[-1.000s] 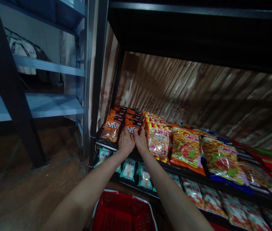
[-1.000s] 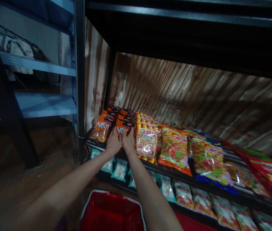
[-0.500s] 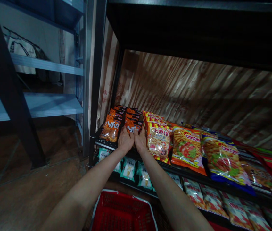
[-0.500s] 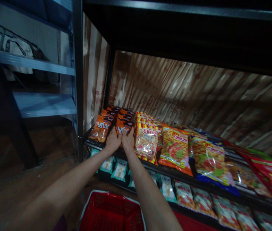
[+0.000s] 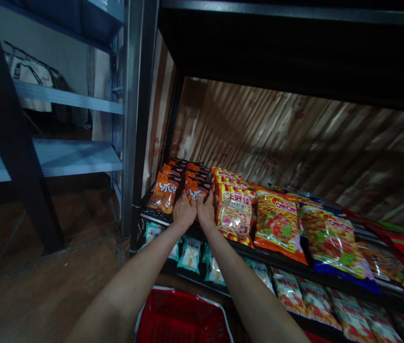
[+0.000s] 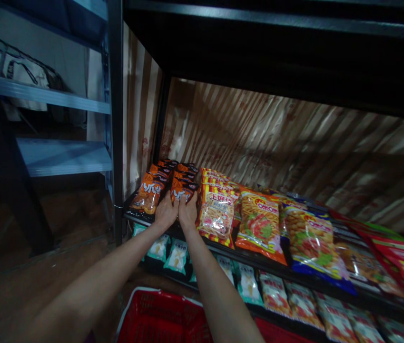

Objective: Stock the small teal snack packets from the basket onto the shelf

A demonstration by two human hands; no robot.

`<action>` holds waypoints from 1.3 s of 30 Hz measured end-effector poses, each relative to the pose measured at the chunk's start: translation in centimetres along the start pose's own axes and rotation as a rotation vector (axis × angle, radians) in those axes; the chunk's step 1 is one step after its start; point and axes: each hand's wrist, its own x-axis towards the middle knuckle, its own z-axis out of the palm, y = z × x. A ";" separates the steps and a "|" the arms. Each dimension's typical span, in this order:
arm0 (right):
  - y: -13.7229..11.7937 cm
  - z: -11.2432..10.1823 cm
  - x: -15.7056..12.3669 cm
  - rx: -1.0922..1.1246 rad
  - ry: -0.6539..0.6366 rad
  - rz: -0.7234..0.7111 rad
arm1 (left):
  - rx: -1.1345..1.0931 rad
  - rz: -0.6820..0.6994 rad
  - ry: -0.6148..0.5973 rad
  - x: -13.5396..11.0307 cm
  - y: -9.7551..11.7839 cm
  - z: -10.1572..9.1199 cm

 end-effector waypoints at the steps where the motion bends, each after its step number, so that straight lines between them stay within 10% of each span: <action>1: 0.1 0.1 0.0 -0.006 0.009 0.001 | 0.011 0.010 0.008 -0.1 0.0 0.0; 39: 1.4 1.1 0.3 -0.120 0.121 -0.025 | 0.006 0.048 0.046 -0.6 -0.3 0.2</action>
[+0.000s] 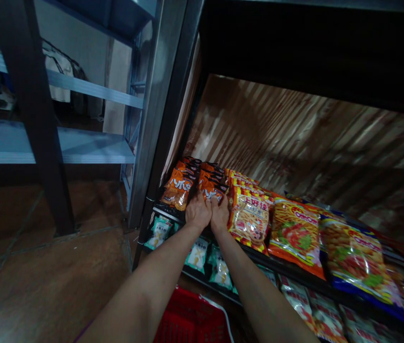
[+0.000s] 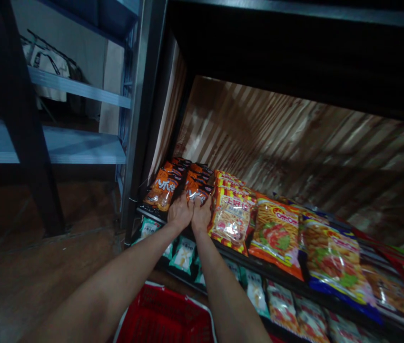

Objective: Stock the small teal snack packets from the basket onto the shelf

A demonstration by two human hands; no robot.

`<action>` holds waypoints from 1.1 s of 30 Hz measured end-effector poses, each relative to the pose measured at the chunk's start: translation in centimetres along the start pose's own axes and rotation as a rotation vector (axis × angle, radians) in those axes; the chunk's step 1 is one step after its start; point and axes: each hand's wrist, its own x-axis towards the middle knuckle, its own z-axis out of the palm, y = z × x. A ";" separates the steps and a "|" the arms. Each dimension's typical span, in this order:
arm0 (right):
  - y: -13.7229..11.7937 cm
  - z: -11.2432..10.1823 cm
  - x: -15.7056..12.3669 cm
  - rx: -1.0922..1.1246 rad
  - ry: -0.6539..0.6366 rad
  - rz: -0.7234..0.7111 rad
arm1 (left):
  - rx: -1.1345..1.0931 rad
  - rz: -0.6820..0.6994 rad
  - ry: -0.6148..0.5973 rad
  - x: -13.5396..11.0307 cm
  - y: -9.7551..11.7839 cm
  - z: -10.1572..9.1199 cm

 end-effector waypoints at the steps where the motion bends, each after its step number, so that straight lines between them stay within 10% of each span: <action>1: 0.0 0.0 0.0 -0.005 0.001 -0.011 | 0.003 0.007 0.003 0.0 0.0 0.0; 33: -0.9 -1.2 -0.7 -0.042 -0.150 0.046 | 0.100 0.079 0.100 -0.6 0.1 0.4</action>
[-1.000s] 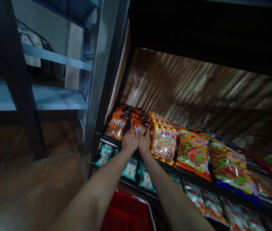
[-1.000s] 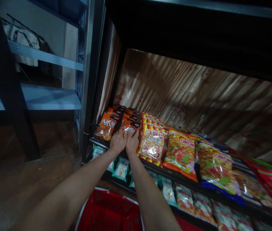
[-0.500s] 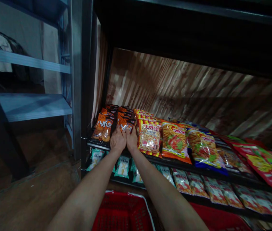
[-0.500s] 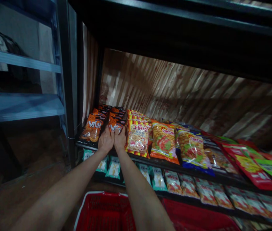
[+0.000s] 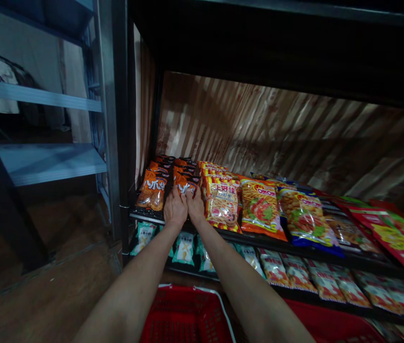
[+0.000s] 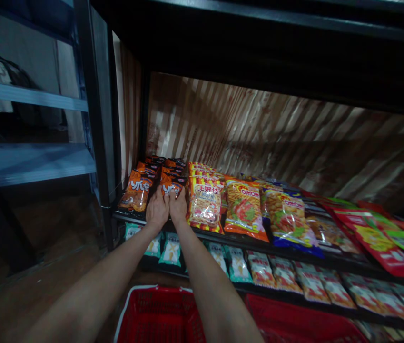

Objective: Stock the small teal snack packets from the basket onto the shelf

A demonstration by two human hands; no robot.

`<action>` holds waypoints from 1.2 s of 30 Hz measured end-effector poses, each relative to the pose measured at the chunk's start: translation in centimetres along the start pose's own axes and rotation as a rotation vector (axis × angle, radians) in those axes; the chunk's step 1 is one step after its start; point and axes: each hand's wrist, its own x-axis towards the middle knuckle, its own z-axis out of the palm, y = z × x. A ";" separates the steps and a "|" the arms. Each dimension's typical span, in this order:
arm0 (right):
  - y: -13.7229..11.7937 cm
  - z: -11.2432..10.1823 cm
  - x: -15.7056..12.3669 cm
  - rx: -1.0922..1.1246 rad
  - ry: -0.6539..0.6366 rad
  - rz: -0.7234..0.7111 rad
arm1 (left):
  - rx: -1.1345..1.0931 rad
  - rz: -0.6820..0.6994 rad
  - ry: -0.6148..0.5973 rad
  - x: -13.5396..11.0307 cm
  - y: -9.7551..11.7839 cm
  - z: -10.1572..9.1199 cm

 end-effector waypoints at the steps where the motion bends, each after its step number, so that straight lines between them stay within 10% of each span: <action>1: 0.0 0.0 0.0 -0.007 0.001 0.003 | 0.001 -0.002 -0.001 0.0 0.1 -0.1; 28: -1.2 -0.1 -0.8 0.072 0.036 0.005 | 0.077 0.080 0.053 -0.4 -0.7 0.5; 36: -0.7 -0.9 -2.8 0.047 -0.007 -0.189 | 0.166 0.160 -0.034 -1.0 -0.8 -0.7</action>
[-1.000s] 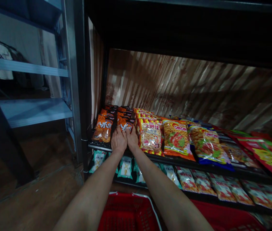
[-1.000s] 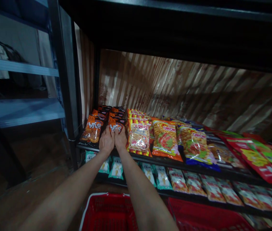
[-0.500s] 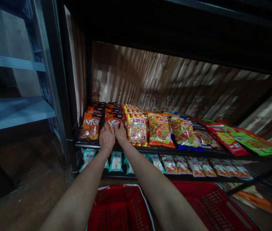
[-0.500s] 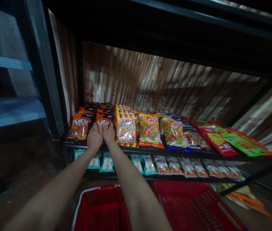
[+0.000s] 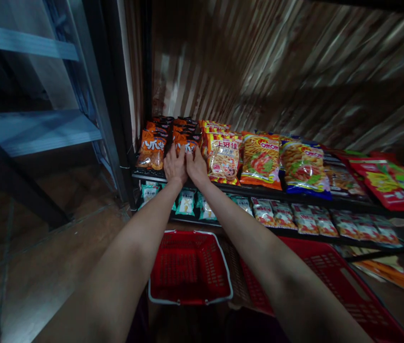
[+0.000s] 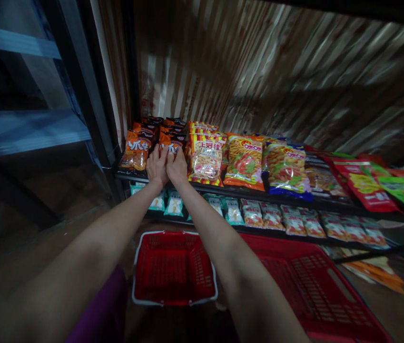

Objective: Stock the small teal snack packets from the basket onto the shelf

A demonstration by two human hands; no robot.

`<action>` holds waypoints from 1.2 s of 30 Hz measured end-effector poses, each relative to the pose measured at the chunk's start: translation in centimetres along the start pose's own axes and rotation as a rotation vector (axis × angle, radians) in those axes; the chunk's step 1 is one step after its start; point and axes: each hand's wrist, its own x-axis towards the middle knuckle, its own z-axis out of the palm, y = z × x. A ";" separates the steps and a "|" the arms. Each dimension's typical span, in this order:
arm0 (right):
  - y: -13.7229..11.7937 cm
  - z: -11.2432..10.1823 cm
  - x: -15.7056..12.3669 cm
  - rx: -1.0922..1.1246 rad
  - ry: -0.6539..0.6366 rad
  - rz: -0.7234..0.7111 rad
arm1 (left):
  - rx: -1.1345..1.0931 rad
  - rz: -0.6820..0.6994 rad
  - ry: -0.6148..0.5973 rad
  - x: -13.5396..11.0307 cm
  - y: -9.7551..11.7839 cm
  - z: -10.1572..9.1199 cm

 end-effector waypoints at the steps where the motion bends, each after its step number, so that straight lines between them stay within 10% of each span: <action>1: 0.2 -0.2 -0.4 0.008 -0.009 -0.022 | 0.009 -0.001 -0.008 0.0 0.0 -0.1; 17: 3.8 -4.3 -13.1 0.027 -0.098 -0.158 | -0.025 0.070 0.116 -0.3 0.9 -0.7; 23: 7.8 -5.7 -17.4 -0.062 -0.202 -0.007 | -0.031 0.311 0.098 -7.4 0.4 -2.7; 29: 11.3 -3.5 -20.2 -0.101 -0.354 0.102 | -0.176 -0.113 -0.138 -16.1 -5.7 1.2; 36: 12.2 3.3 -19.9 0.015 -0.470 0.205 | -0.158 -0.528 -0.293 -16.4 -13.4 5.2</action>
